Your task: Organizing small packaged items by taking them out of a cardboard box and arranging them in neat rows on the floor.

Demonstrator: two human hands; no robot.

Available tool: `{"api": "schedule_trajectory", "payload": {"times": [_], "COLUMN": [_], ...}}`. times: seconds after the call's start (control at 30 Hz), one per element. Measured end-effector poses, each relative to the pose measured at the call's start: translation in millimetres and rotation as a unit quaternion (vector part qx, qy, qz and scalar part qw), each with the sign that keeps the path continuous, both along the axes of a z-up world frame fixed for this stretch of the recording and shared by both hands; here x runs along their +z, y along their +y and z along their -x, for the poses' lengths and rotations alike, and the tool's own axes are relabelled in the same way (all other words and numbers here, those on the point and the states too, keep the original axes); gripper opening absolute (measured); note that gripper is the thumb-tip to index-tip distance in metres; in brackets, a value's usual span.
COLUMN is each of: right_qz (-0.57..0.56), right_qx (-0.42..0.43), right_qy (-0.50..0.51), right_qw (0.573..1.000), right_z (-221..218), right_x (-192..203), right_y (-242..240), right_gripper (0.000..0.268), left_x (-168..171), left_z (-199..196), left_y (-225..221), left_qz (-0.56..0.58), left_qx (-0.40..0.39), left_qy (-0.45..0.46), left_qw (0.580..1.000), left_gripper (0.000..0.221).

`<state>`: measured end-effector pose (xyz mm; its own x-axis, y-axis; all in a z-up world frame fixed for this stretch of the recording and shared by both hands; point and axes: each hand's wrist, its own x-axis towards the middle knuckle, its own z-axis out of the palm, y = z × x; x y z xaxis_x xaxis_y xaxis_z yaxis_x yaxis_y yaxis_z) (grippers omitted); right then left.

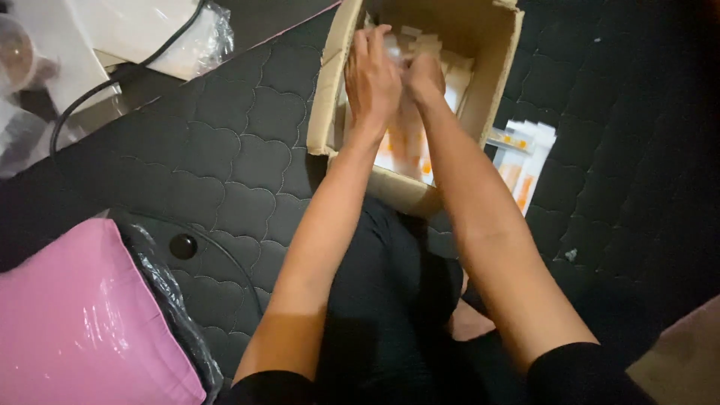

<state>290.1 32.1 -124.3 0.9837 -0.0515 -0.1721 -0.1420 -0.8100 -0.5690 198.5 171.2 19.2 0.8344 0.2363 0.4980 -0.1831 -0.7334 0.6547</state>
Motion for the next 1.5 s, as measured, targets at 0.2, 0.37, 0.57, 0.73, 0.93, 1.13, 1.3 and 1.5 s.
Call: {"api": "schedule_trajectory", "payload": {"times": [0.2, 0.37, 0.57, 0.73, 0.93, 1.13, 1.3, 1.5], "right_qz": [-0.104, -0.283, -0.285, -0.342, -0.348, -0.395, -0.311, -0.285], "right_qx": [0.019, 0.052, 0.060, 0.091, 0.050, 0.053, 0.158, 0.152], "right_qy": [-0.054, -0.038, -0.114, -0.086, -0.079, -0.055, 0.010, 0.071], "right_qw": [0.993, 0.957, 0.950, 0.931, 0.933, 0.915, 0.937, 0.944], "right_z": [40, 63, 90, 130, 146, 162, 197, 268], "right_x": [90, 133, 178, 238, 250, 245, 269, 297], "right_y": [14, 3, -17, -25, -39, -48, -71, -133], "right_gripper": [0.034, 0.009, 0.045, 0.024, 0.011, 0.022, 0.009, 0.006], "left_x": [1, -3, 13, 35, 34, 46, 100, 89], "left_z": [2, -5, 17, 41, 51, 65, 123, 183], "left_y": [3, 9, 4, 9, 28, 20, 1, -19], "left_qz": [0.018, 0.082, 0.188, 0.257, 0.424, 0.479, 0.426, 0.422], "left_qx": [-0.002, -0.051, -0.103, -0.101, -0.346, -0.256, -0.331, -0.307], "left_qy": [-0.002, 0.011, 0.050, 0.091, 0.184, 0.193, 0.222, 0.226], "left_qw": [1.000, 0.995, 0.975, 0.957, 0.817, 0.817, 0.812, 0.823], "left_gripper": [0.040, 0.042, 0.058, 0.055, 0.055, 0.021, 0.021, 0.017]}}
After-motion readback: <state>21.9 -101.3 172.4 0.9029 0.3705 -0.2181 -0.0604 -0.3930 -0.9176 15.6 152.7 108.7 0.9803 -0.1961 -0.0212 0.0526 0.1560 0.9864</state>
